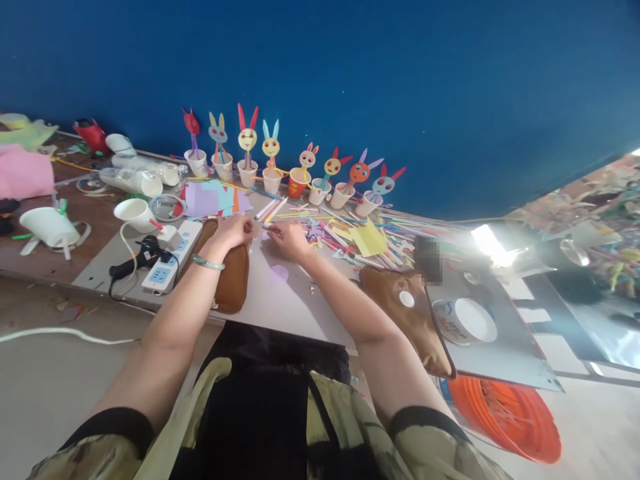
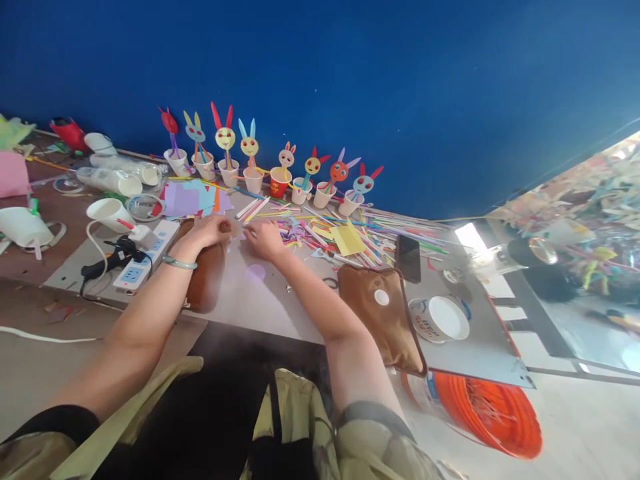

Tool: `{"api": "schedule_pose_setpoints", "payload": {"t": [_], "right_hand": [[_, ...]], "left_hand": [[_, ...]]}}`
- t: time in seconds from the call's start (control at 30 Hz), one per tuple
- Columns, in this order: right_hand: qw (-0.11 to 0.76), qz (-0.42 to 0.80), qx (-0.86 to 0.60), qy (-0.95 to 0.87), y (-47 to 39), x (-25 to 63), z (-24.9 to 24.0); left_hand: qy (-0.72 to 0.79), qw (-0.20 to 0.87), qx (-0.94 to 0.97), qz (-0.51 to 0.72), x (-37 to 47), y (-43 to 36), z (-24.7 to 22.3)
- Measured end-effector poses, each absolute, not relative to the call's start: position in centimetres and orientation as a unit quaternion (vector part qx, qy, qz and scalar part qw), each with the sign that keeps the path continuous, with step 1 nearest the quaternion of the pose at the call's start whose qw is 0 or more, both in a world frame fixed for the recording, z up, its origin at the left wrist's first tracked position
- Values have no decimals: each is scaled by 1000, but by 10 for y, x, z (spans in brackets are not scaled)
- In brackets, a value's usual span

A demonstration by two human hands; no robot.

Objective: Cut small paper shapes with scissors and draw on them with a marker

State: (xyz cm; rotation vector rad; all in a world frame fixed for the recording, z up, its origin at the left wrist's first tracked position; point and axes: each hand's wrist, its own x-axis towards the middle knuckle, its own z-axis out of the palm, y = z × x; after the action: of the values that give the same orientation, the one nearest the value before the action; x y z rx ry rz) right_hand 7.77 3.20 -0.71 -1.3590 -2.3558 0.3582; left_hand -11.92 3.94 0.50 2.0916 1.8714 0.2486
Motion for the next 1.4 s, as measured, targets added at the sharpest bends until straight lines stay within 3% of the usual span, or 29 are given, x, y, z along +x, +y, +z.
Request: {"api": "schedule_pose_setpoints", "payload": {"t": [0.2, 0.47, 0.97, 1.4], "right_hand": [[122, 123, -593, -786, 114, 33, -11], [78, 68, -591, -800, 160, 4, -24], [2, 114, -544, -832, 181, 28, -10], [28, 133, -555, -821, 165, 1, -10]], "left_hand": [[629, 209, 736, 138, -128, 41, 1], [585, 253, 744, 201, -139, 44, -8], [591, 284, 728, 198, -137, 44, -3], [598, 273, 729, 191, -137, 44, -3]]}}
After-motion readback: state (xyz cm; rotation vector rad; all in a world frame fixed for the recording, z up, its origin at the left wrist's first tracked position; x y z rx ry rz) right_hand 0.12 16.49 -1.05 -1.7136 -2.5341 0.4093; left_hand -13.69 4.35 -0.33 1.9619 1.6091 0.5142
